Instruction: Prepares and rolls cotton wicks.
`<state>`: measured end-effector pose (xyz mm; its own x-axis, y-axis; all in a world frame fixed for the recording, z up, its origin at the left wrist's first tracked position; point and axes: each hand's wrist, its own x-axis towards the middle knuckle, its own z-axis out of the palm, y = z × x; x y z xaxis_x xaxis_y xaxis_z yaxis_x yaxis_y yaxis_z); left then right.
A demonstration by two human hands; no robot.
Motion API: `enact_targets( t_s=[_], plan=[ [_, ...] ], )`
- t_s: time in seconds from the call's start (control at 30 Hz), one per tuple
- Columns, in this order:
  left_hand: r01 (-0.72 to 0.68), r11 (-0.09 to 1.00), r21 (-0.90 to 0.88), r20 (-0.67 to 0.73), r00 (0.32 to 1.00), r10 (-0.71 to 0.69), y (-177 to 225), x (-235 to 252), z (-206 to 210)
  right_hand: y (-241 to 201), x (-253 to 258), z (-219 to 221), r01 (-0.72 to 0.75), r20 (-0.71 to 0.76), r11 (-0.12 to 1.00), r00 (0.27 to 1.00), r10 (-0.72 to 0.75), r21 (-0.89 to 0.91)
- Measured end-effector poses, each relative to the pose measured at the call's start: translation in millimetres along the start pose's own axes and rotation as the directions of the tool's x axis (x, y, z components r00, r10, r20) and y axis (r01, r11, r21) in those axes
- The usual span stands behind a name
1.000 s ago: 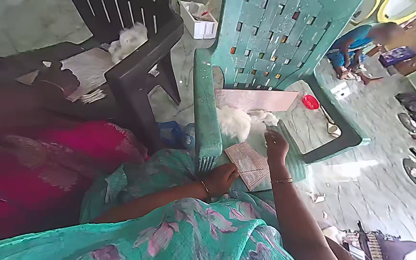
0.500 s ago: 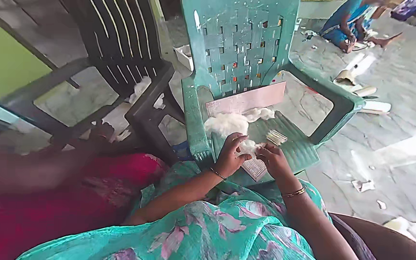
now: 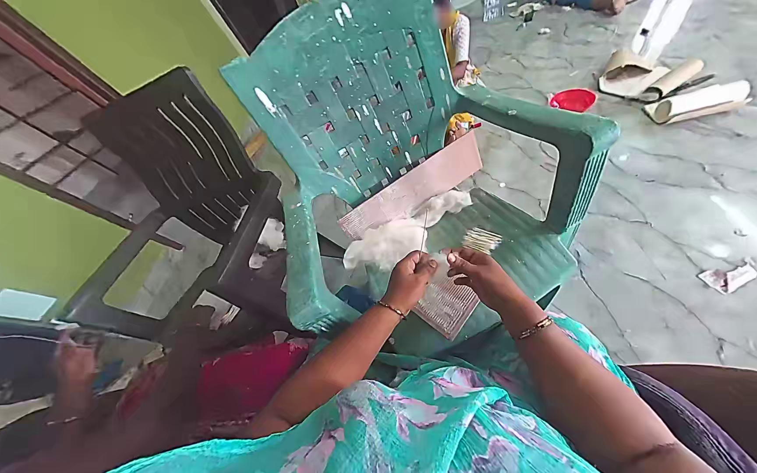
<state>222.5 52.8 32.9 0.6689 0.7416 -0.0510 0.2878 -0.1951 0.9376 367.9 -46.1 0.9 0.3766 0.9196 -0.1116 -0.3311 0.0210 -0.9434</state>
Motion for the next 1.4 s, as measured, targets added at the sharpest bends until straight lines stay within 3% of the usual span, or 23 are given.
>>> enact_targets(
  t_s=[0.1, 0.2, 0.37, 0.47, 0.6, 0.77, 0.87, 0.97, 1.13, 1.27, 1.4],
  plan=[
    [0.011, 0.999, 0.053, 0.018, 1.000, -0.012, 2.8, 11.4, 7.1, 0.2, 5.5, -2.5, -0.012, -0.114, 0.994, 0.993, 0.025, 0.107],
    [0.030, 0.992, 0.119, 0.015, 0.999, -0.032, 3.4, 24.6, 12.1, 1.4, 11.2, -8.7, 0.086, -0.299, 0.990, 0.953, -0.048, 0.115],
    [0.175, 0.931, 0.320, -0.176, 0.977, -0.123, 0.7, 57.2, 18.1, -0.5, 14.3, -16.0, 0.121, -0.454, 0.990, 0.888, -0.073, 0.077],
    [0.308, 0.850, 0.427, -0.309, 0.933, -0.183, -12.0, 82.8, 15.2, 0.7, 15.1, -13.9, 0.114, -0.421, 0.991, 0.904, -0.075, 0.070],
    [0.337, 0.821, 0.461, -0.362, 0.916, -0.173, -18.8, 84.5, 12.9, 1.6, 16.3, -12.7, 0.140, -0.350, 0.984, 0.932, -0.093, 0.111],
    [0.051, 0.932, 0.358, -0.328, 0.942, 0.074, -7.5, 55.4, 17.2, 3.1, 16.0, -11.6, 0.163, -0.278, 0.963, 0.955, -0.099, 0.216],
    [0.029, 0.982, 0.188, -0.292, 0.956, 0.027, 1.3, 37.5, 13.3, 6.7, 16.2, -8.5, 0.194, -0.208, 0.955, 0.967, -0.148, 0.223],
    [0.053, 0.998, 0.041, -0.230, 0.972, -0.042, 8.5, 26.2, 8.7, 12.7, 15.7, -5.1, 0.253, -0.150, 0.961, 0.960, -0.236, 0.108],
    [0.112, 0.993, -0.038, -0.114, 0.987, -0.116, 20.7, 9.5, 4.9, 17.7, 10.3, -1.4, 0.340, -0.044, 0.901, 0.930, -0.364, -0.270],
    [0.215, 0.976, -0.048, 0.008, 0.977, -0.214, 21.1, 3.2, 4.2, 24.8, 8.3, 1.8, 0.395, -0.029, 0.846, 0.901, -0.433, -0.357],
    [0.273, 0.960, -0.061, 0.038, 0.962, -0.271, 16.7, 4.2, 6.5, 26.5, 8.3, 1.4, 0.416, -0.031, 0.821, 0.885, -0.464, -0.391]
  ],
)
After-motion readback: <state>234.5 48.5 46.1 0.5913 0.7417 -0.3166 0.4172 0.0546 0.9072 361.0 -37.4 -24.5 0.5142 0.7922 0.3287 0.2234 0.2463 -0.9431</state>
